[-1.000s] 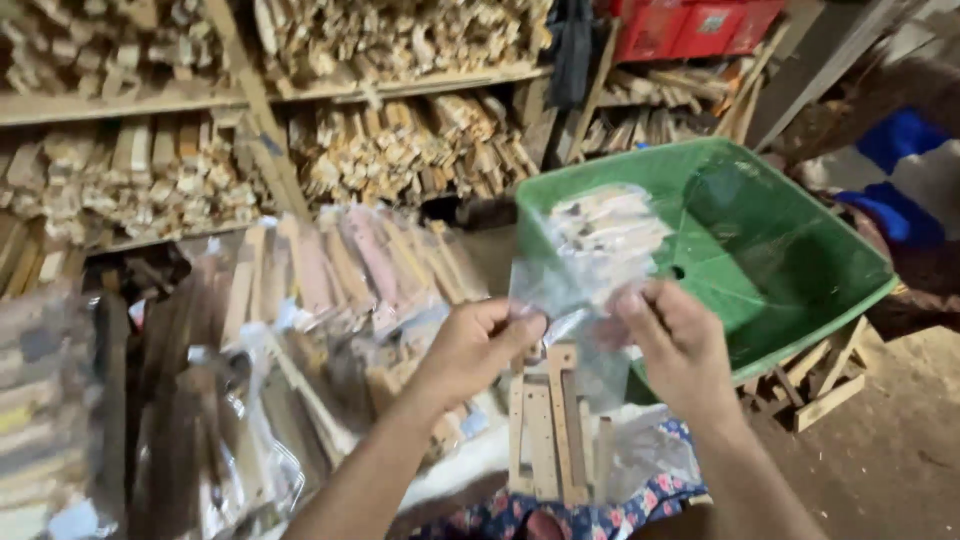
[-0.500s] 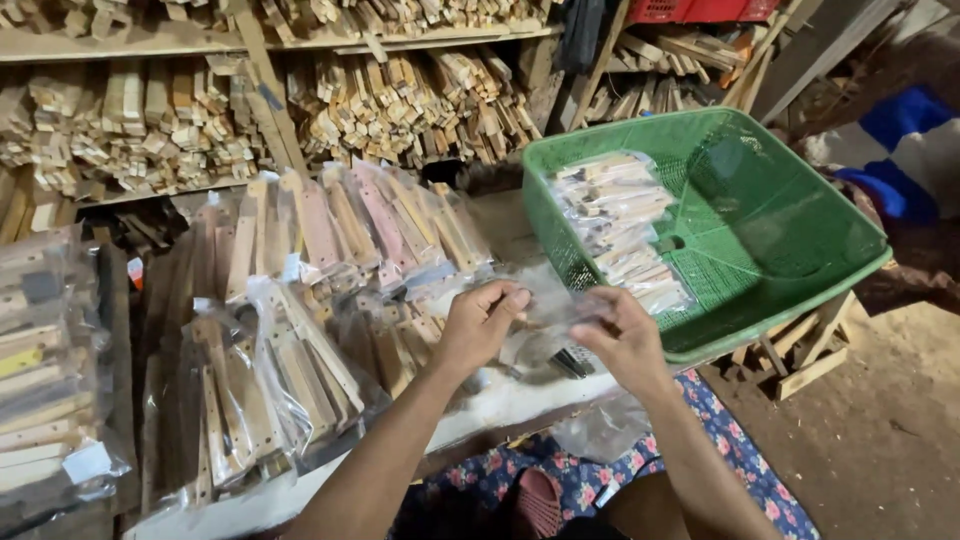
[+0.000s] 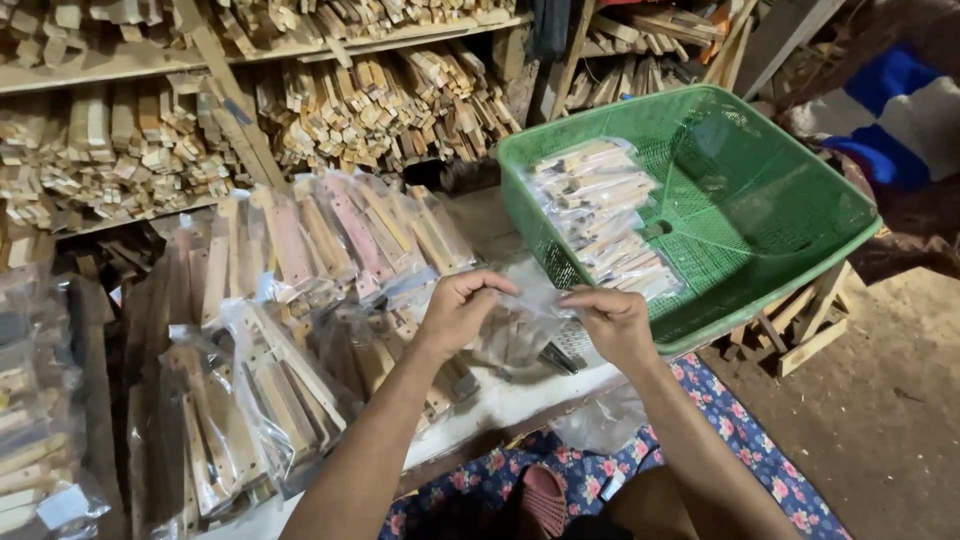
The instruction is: Packaging small wooden furniture components into plastic bags and placing them in a basket.
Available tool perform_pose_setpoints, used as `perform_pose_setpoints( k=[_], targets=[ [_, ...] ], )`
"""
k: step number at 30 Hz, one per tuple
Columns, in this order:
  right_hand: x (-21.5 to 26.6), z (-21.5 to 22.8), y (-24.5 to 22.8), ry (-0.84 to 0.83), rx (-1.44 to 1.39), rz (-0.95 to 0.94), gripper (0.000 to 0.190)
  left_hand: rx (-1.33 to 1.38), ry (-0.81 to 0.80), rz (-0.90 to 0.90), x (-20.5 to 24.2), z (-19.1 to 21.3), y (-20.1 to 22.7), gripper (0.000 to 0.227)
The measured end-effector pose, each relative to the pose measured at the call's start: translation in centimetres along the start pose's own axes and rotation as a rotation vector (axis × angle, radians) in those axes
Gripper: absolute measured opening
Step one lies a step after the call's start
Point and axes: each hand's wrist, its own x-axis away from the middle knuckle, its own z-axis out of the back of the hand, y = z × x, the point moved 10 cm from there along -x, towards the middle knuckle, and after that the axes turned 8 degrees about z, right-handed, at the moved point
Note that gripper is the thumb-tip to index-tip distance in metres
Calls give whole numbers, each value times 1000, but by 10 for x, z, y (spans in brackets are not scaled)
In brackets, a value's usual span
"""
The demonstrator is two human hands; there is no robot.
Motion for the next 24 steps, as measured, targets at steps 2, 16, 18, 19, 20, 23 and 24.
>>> perform_pose_setpoints(
  k=[2, 16, 18, 19, 20, 23, 24],
  targets=[
    [-1, 5, 10, 4, 22, 40, 21, 27, -9, -17, -7, -1, 2, 29],
    [11, 1, 14, 129, -28, -317, 75, -86, 152, 130, -6, 1, 3, 33],
    [4, -6, 5, 177, -73, -273, 19, -132, -14, 107, -20, -11, -18, 63],
    [3, -7, 14, 170, -76, -272, 19, -132, -6, 107, -22, -10, -24, 63],
    [2, -10, 23, 168, -171, -269, 17, -73, -71, 180, -24, -15, -37, 43],
    [2, -23, 57, 157, -378, -311, 18, 8, -144, 232, -20, -16, -30, 25],
    [4, -28, 70, 158, -485, -352, 19, 27, -164, 210, -18, -17, -18, 22]
  ],
)
